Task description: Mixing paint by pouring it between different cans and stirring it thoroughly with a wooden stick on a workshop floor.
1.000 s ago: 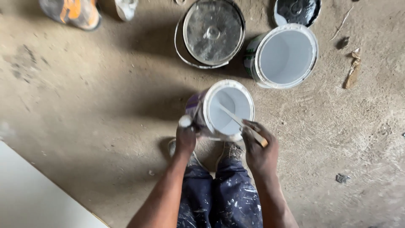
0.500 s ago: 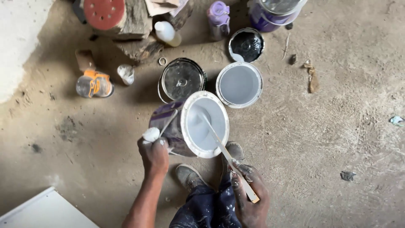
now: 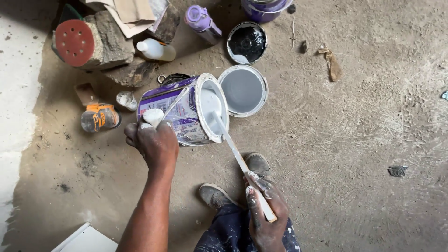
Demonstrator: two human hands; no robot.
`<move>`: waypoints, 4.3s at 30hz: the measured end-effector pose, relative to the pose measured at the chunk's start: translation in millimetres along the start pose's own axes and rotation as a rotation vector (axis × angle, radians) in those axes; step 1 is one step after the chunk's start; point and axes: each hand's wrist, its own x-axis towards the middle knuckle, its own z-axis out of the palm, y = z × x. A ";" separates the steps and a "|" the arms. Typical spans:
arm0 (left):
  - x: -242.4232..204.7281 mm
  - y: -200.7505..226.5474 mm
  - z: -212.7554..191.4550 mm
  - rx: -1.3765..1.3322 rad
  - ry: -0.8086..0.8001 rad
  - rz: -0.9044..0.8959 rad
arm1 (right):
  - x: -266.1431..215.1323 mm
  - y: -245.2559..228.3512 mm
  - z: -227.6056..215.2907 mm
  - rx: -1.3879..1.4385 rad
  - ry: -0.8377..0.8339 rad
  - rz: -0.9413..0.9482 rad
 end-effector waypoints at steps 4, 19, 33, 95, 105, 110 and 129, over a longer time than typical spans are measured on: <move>-4.0 23.6 -1.3 0.127 0.032 0.112 | 0.7 4.5 -1.7 0.018 -0.027 -0.020; 1.9 47.0 1.5 0.197 0.066 0.287 | 12.9 3.5 -12.2 0.064 -0.021 0.021; 7.8 52.8 7.1 0.167 0.090 0.303 | 22.3 40.7 -37.0 0.083 0.147 -0.153; -8.8 28.0 15.4 0.172 0.054 0.304 | 81.1 36.4 16.3 -0.183 0.061 0.271; -6.9 37.9 20.2 0.181 0.124 0.410 | 76.8 40.6 16.5 -0.191 0.085 0.301; -6.8 39.2 19.3 0.179 0.115 0.440 | 75.1 37.8 15.9 -0.215 0.079 0.314; 3.0 -14.1 29.8 -0.328 -0.098 -0.024 | 82.0 20.6 13.0 0.369 0.329 0.492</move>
